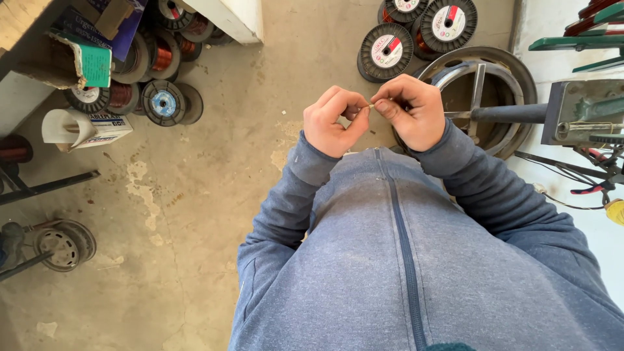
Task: Tying and securing copper wire segments on an electromechanical winding machine.
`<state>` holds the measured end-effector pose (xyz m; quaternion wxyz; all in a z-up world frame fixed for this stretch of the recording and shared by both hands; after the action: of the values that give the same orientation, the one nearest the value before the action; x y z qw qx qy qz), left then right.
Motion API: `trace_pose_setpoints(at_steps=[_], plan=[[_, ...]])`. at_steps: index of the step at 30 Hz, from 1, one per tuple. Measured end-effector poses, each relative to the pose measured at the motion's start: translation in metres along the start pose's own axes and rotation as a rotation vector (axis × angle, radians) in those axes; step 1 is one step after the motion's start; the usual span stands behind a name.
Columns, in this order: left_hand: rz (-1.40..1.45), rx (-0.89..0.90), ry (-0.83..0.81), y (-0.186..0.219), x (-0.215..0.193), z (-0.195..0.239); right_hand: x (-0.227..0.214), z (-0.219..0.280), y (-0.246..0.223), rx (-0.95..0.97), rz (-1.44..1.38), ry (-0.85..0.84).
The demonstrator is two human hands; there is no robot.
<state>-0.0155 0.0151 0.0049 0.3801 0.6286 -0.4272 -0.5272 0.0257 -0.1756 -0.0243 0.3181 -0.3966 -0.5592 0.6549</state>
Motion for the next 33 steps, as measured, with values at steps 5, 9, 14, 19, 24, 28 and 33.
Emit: trace_pose_setpoints(at_steps=[5, 9, 14, 19, 24, 28, 33], plan=[[0.05, 0.012, -0.018, -0.003, -0.003, 0.004, 0.004, 0.0, 0.027, 0.287, -0.316, 0.009], [0.216, 0.221, -0.039, -0.004, -0.002, 0.013, 0.017, -0.004, 0.061, 0.364, -0.393, 0.055], [0.483, -0.119, -0.192, -0.031, 0.009, 0.033, 0.022, -0.004, 0.106, 0.396, -0.293, 0.125], [0.244, -0.064, -0.166, -0.06, -0.025, 0.038, 0.007, -0.006, 0.146, 0.517, -0.339, 0.256], [0.162, -0.198, -0.009, -0.122, -0.079, 0.04, -0.014, -0.005, 0.18, 0.509, -0.422, 0.381], [0.227, -0.193, 0.232, -0.188, -0.131, 0.051, -0.007, -0.011, 0.195, 0.482, -0.332, 0.404], [0.591, -0.568, 0.342, -0.213, -0.131, 0.049, 0.004, -0.029, 0.157, 0.324, 0.157, 0.56]])
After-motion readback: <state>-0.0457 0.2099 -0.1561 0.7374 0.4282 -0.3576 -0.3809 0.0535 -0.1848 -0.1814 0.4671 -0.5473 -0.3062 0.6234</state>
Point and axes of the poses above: each hand's wrist, its own z-axis away from the middle knuckle, its own x-axis out of the palm, y = z × x, the point moved 2 cm from there along -z, towards the middle knuckle, and after that the axes turned 5 degrees about x, right-handed, at the moved point
